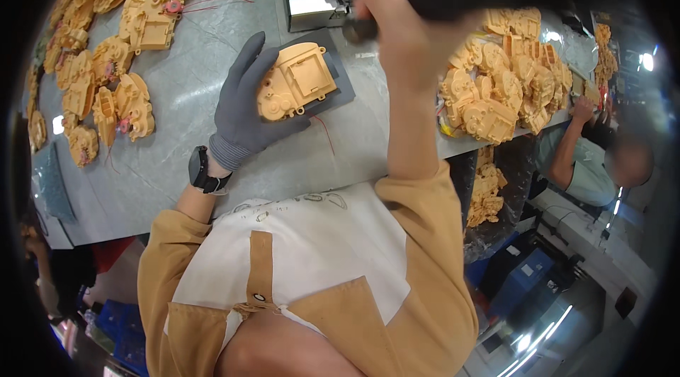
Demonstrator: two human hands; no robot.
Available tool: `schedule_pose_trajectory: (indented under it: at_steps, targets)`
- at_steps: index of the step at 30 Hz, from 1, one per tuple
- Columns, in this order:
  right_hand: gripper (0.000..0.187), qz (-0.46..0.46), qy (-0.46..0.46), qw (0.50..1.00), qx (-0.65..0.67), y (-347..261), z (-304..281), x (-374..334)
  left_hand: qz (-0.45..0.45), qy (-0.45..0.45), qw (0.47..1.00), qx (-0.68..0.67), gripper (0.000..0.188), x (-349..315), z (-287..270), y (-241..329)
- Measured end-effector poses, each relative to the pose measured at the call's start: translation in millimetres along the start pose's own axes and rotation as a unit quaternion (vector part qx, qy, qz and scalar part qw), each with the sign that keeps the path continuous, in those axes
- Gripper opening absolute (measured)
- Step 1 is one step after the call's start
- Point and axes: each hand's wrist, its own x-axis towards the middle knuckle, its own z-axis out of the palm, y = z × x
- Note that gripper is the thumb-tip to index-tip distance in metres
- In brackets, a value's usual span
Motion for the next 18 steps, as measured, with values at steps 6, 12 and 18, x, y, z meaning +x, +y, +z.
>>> schedule_pose_trajectory:
  at_steps: [6, 12, 18]
  targets:
    - [0.052, 0.020, -0.012, 0.992, 0.126, -27.9, -1.4, -49.7, 0.001, -0.016, 1.000, 0.014, 0.085, 0.0, 0.2, -3.6]
    - [0.049, -0.007, -0.035, 0.990, 0.137, -25.1, 3.0, -58.0, -0.002, -0.032, 0.999, 0.001, 0.087, -1.2, -2.2, -5.3]
    - [0.052, -0.045, -0.049, 0.987, 0.149, -18.4, -1.3, -63.8, 0.006, -0.021, 1.000, 0.020, 0.084, -1.6, -2.7, -4.5]
